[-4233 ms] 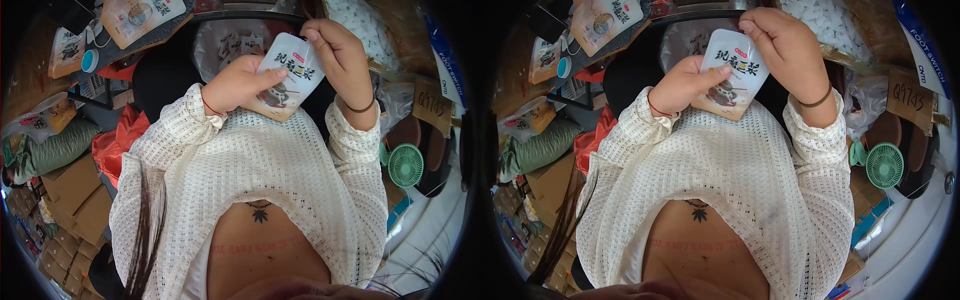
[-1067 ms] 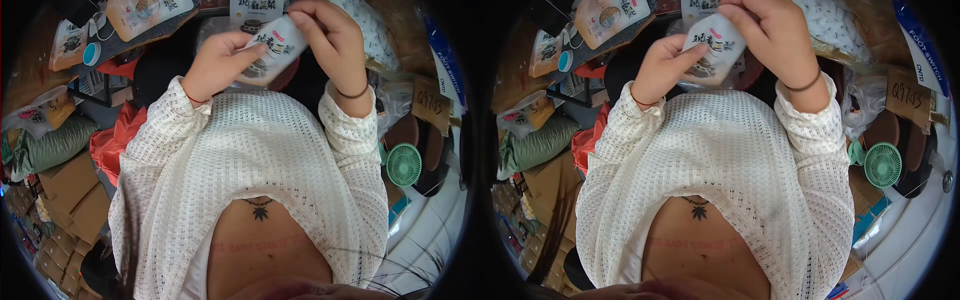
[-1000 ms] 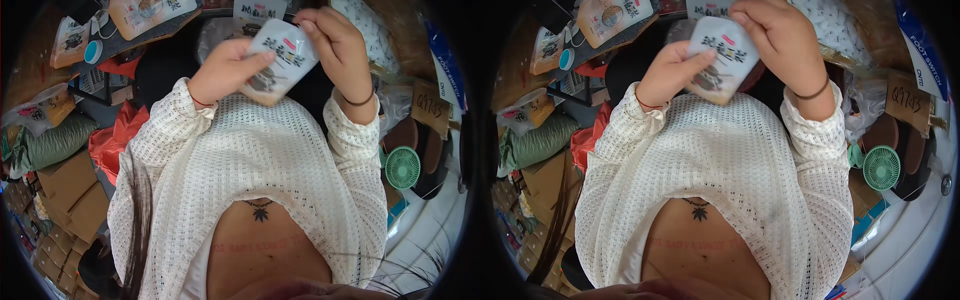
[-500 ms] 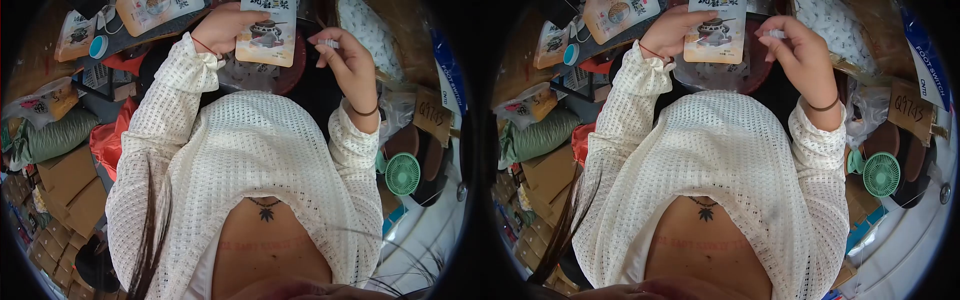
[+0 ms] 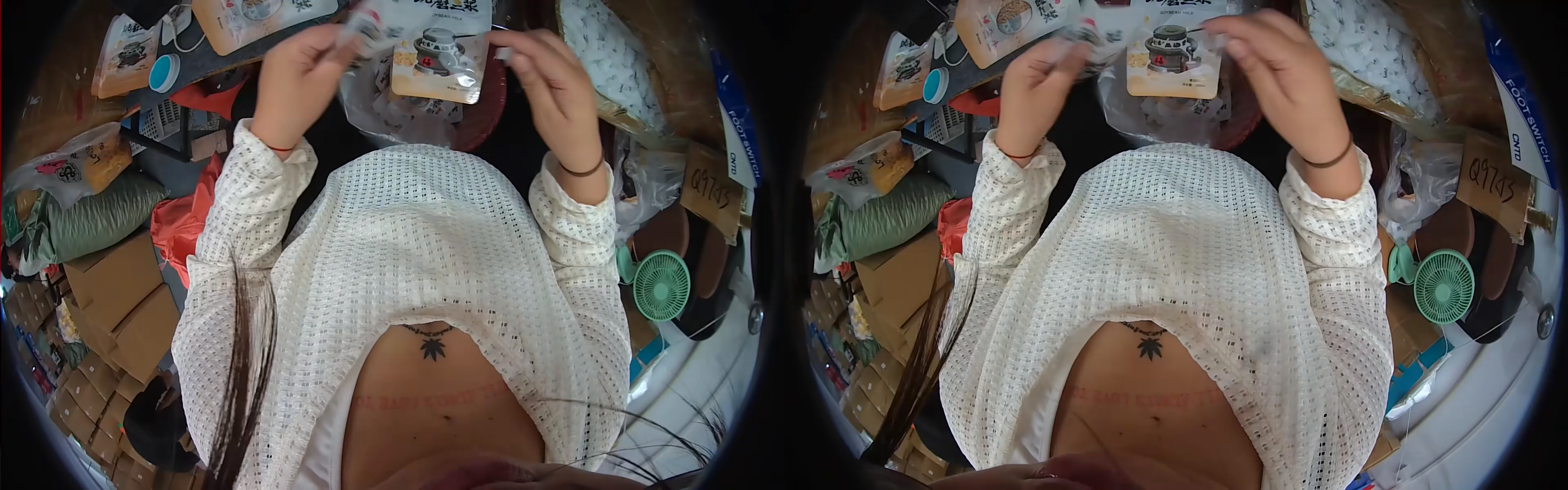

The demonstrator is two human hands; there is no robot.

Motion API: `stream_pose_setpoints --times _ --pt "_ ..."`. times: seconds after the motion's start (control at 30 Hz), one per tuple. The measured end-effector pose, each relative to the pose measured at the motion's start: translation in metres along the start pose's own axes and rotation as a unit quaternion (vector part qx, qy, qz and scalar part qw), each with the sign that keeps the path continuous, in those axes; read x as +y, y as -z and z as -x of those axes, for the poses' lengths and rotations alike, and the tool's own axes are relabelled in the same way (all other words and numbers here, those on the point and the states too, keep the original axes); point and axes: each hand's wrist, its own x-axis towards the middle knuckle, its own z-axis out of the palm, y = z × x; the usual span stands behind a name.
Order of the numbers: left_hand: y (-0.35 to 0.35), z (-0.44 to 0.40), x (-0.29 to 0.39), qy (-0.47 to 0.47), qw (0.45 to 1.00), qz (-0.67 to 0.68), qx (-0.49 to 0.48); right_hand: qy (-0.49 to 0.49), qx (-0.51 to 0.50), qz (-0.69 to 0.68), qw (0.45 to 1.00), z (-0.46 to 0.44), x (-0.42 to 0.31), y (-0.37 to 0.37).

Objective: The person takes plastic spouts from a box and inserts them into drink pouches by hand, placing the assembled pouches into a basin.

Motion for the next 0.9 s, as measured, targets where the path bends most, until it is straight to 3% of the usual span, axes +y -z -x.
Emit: stream_pose_setpoints --times 0.1,0.17,0.23,0.33,0.43,0.47,0.53,0.6,0.63,0.7,0.77,0.83,0.9 --pt "-0.025 0.0 0.014 0.003 0.996 0.073 -0.046 -0.185 0.008 -0.145 0.972 -0.001 -0.023 -0.012" --pt "-0.033 0.0 0.026 0.006 0.995 0.044 -0.087 -0.162 0.076 -0.22 0.959 -0.006 -0.013 -0.011" --pt "-0.046 0.001 0.034 0.038 0.984 0.124 -0.122 -0.204 0.155 -0.247 0.935 -0.025 -0.034 -0.014" --pt "-0.06 0.004 0.046 0.102 0.944 0.256 -0.182 -0.049 0.047 0.075 0.995 -0.034 -0.029 0.004" --pt "-0.071 0.008 0.053 0.166 0.882 0.359 -0.254 -0.105 -0.061 0.08 0.989 -0.027 -0.029 0.019" --pt "-0.074 0.007 0.055 0.188 0.874 0.357 -0.271 -0.139 -0.075 0.018 0.987 -0.025 -0.028 0.021" --pt "-0.077 0.005 0.054 0.212 0.857 0.374 -0.285 -0.147 -0.012 0.05 0.988 -0.024 -0.031 0.028" --pt "-0.082 -0.003 0.038 0.216 0.841 0.412 -0.275 -0.111 0.066 0.209 0.969 -0.015 -0.014 0.036" --pt "-0.082 -0.011 0.026 0.215 0.845 0.425 -0.244 -0.072 0.055 0.319 0.943 0.004 0.026 0.052" --pt "-0.072 -0.033 0.015 0.201 0.844 0.452 -0.21 -0.246 0.031 0.311 0.917 0.015 0.033 0.059" --pt "-0.063 -0.055 0.011 0.2 0.838 0.459 -0.216 -0.202 -0.007 0.373 0.906 0.022 0.053 0.055" --pt "-0.061 -0.078 -0.005 0.215 0.77 0.522 -0.295 -0.178 -0.027 0.379 0.908 0.025 0.068 0.055" --pt "-0.061 -0.075 -0.005 0.173 0.818 0.492 -0.241 -0.179 -0.035 0.329 0.926 0.028 0.078 0.057"
